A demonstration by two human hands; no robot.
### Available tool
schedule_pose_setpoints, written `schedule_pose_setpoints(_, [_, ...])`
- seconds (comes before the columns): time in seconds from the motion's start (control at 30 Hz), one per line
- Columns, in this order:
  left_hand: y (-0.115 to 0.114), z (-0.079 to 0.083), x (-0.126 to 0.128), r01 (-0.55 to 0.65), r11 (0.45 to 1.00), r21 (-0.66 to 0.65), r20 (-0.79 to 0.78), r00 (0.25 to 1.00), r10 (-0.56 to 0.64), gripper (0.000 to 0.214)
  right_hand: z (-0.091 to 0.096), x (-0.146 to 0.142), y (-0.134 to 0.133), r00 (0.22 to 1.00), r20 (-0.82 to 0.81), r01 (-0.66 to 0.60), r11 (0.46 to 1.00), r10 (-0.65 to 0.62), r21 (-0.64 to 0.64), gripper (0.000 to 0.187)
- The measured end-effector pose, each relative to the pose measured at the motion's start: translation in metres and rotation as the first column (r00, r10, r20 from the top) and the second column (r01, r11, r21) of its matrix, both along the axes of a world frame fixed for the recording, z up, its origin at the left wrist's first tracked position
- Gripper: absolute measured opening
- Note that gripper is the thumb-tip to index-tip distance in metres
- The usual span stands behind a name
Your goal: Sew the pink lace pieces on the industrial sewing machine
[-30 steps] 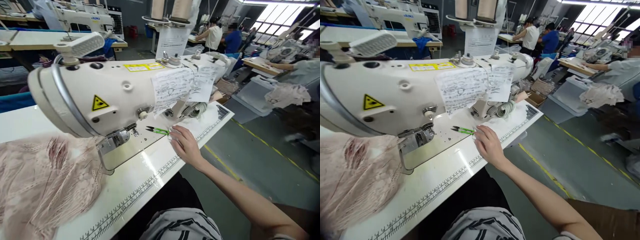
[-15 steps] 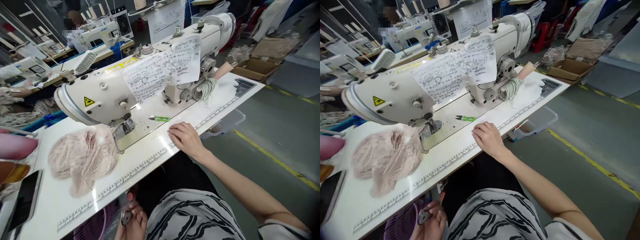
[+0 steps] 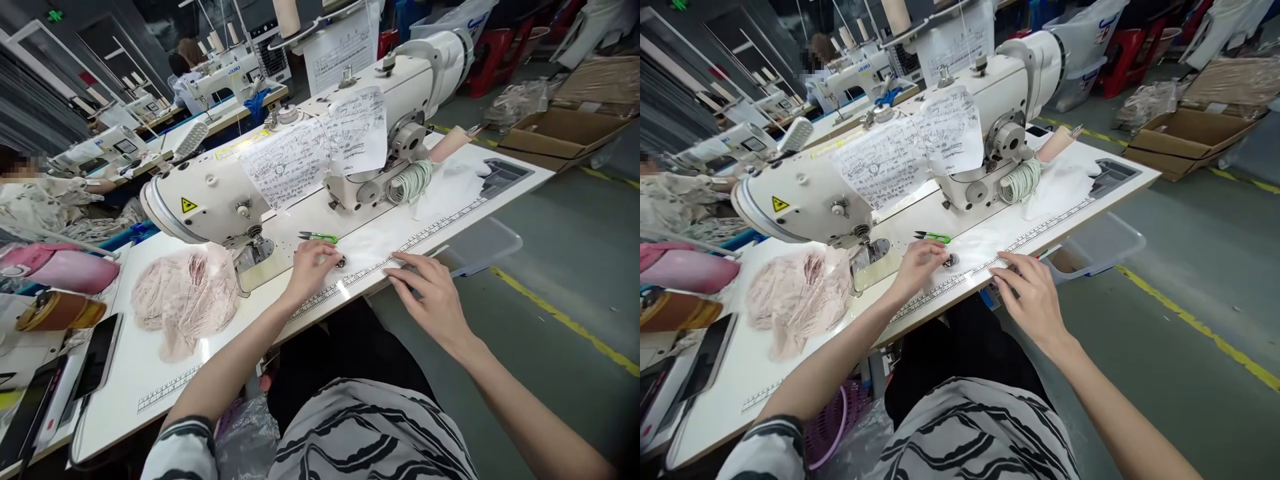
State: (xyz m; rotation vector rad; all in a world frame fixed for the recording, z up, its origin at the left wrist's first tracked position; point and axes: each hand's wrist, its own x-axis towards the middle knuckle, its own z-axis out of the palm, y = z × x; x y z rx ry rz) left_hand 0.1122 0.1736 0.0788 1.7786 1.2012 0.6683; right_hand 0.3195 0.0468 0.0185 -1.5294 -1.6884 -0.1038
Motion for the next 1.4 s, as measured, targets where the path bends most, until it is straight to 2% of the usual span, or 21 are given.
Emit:
schedule_pose_setpoints(0.07, [0.008, -0.006, 0.004, 0.033, 0.999, 0.037, -0.083, 0.996, -0.03, 0.01, -0.002, 0.006, -0.007, 1.0, -0.013, 0.018, 1.0, -0.018, -0.021, 0.021])
schedule_pose_setpoints(0.17, [0.012, -0.005, -0.004, 0.038, 0.992, 0.123, -0.071, 0.997, -0.029, 0.01, 0.0, 0.01, -0.005, 0.998, -0.07, 0.009, 1.0, -0.01, -0.009, 0.02])
schedule_pose_setpoints(0.23, [0.011, -0.003, -0.013, 0.047, 0.981, 0.189, -0.103, 0.994, -0.028, 0.011, 0.005, 0.008, 0.006, 0.995, -0.1, -0.028, 0.999, 0.03, 0.018, 0.019])
schedule_pose_setpoints(0.3, [0.009, -0.004, -0.021, 0.076, 0.977, 0.201, -0.181, 0.983, -0.039, 0.011, 0.01, 0.004, 0.023, 0.995, -0.076, -0.063, 0.998, 0.065, 0.024, 0.019])
schedule_pose_setpoints(0.4, [0.007, -0.012, -0.027, 0.105, 0.978, 0.179, -0.254, 0.966, -0.057, 0.012, 0.017, -0.004, 0.054, 0.995, 0.05, -0.083, 0.993, 0.088, -0.079, 0.022])
schedule_pose_setpoints(0.5, [0.005, -0.019, -0.028, 0.096, 0.977, 0.192, -0.247, 0.968, -0.047, 0.012, 0.019, -0.009, 0.077, 0.978, 0.171, -0.08, 0.976, 0.116, -0.205, 0.02])
schedule_pose_setpoints(0.63, [0.001, -0.019, -0.025, 0.076, 0.966, 0.246, -0.267, 0.964, -0.008, 0.011, 0.018, -0.007, 0.088, 0.977, 0.188, -0.056, 0.973, 0.099, -0.222, 0.013])
schedule_pose_setpoints(0.73, [-0.001, -0.012, -0.024, 0.119, 0.949, 0.291, -0.339, 0.941, -0.014, 0.006, 0.015, 0.001, 0.092, 0.981, 0.138, -0.104, 0.967, 0.139, -0.232, 0.01])
schedule_pose_setpoints(0.83, [-0.004, 0.013, -0.026, 0.228, 0.887, 0.401, -0.425, 0.904, -0.04, 0.024, 0.015, 0.009, 0.098, 0.979, 0.134, -0.114, 0.961, 0.152, -0.251, 0.008])
schedule_pose_setpoints(0.87, [-0.004, 0.027, -0.027, 0.284, 0.843, 0.457, -0.455, 0.889, -0.054, 0.028, 0.017, 0.011, 0.1, 0.981, 0.136, -0.104, 0.964, 0.141, -0.245, 0.008])
schedule_pose_setpoints(0.93, [0.0, 0.065, -0.027, 0.396, 0.71, 0.582, -0.511, 0.858, -0.06, 0.026, 0.02, 0.011, 0.1, 0.985, 0.102, -0.114, 0.97, 0.138, -0.216, 0.011])
schedule_pose_setpoints(1.0, [0.012, 0.11, -0.022, 0.459, 0.555, 0.694, -0.561, 0.828, 0.017, 0.025, 0.023, 0.004, 0.096, 0.983, 0.004, -0.178, 0.969, 0.181, -0.17, 0.015])
schedule_pose_setpoints(1.07, [0.032, 0.154, -0.012, 0.494, 0.431, 0.755, -0.592, 0.797, 0.121, 0.025, 0.023, -0.009, 0.091, 0.967, -0.112, -0.241, 0.966, 0.231, -0.089, 0.018])
schedule_pose_setpoints(1.1, [0.045, 0.173, -0.006, 0.512, 0.395, 0.763, -0.613, 0.767, 0.191, 0.025, 0.022, -0.016, 0.088, 0.956, -0.157, -0.257, 0.966, 0.249, -0.034, 0.018])
schedule_pose_setpoints(1.17, [0.073, 0.202, 0.007, 0.584, 0.348, 0.733, -0.679, 0.659, 0.325, 0.024, 0.017, -0.03, 0.084, 0.942, -0.196, -0.258, 0.962, 0.271, 0.087, 0.016])
schedule_pose_setpoints(1.27, [0.11, 0.222, 0.02, 0.7, 0.307, 0.645, -0.756, 0.524, 0.392, 0.024, 0.01, -0.042, 0.083, 0.948, -0.176, -0.229, 0.952, 0.266, 0.204, 0.015])
schedule_pose_setpoints(1.4, [0.138, 0.224, 0.02, 0.796, 0.254, 0.549, -0.824, 0.467, 0.32, 0.029, 0.007, -0.043, 0.084, 0.964, -0.142, -0.19, 0.956, 0.224, 0.224, 0.016])
